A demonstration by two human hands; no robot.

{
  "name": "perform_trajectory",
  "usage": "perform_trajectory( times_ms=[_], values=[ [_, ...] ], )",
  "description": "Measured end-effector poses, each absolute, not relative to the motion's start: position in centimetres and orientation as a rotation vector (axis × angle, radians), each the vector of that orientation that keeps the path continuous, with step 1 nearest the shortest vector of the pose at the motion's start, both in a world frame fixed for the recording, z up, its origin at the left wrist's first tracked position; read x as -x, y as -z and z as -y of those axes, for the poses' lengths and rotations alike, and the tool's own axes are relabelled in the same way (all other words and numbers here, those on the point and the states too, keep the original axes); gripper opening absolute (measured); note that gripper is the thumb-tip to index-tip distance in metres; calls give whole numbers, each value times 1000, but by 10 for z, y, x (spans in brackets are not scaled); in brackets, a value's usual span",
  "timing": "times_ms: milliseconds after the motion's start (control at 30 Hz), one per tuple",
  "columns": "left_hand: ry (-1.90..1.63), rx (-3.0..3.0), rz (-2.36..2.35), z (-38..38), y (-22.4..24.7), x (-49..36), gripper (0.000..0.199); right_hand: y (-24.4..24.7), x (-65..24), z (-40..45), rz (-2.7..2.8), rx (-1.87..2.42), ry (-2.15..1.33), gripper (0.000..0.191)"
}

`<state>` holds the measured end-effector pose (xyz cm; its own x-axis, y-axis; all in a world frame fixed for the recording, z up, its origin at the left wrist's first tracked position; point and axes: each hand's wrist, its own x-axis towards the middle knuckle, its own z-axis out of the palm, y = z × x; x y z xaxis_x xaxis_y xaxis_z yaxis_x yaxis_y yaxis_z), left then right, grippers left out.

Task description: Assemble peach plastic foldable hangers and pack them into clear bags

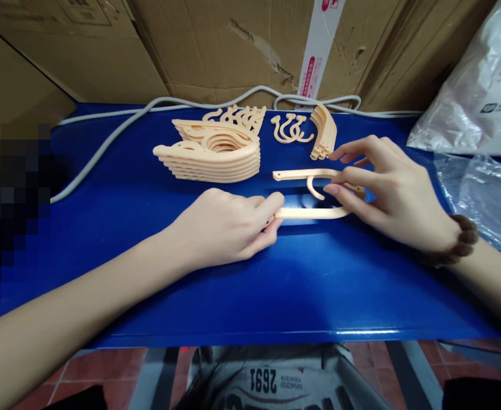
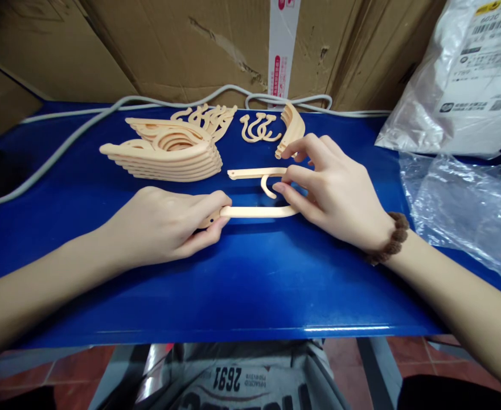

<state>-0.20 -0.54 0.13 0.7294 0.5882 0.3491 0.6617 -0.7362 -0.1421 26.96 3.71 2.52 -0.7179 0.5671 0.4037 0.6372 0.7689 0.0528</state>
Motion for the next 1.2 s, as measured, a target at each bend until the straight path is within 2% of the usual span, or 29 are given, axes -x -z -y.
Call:
perform_trajectory(
  times_ms=[233,533,933,1100,1200],
  values=[
    [438,2726,948,5,-1,2,19,-21,-272,-45,2726,939,177,33],
    [437,2920,793,5,-5,5,10,-20,-275,-48,2756,834,122,33],
    [434,2834,580,-1,-2,0,22,-16,-278,-52,2786,811,99,31],
    [572,2717,559,-2,-2,3,23,-17,-277,-52,2803,854,215,33],
    [524,2684,609,-1,-3,3,20,-18,-275,-50,2817,888,321,39]
  ],
)
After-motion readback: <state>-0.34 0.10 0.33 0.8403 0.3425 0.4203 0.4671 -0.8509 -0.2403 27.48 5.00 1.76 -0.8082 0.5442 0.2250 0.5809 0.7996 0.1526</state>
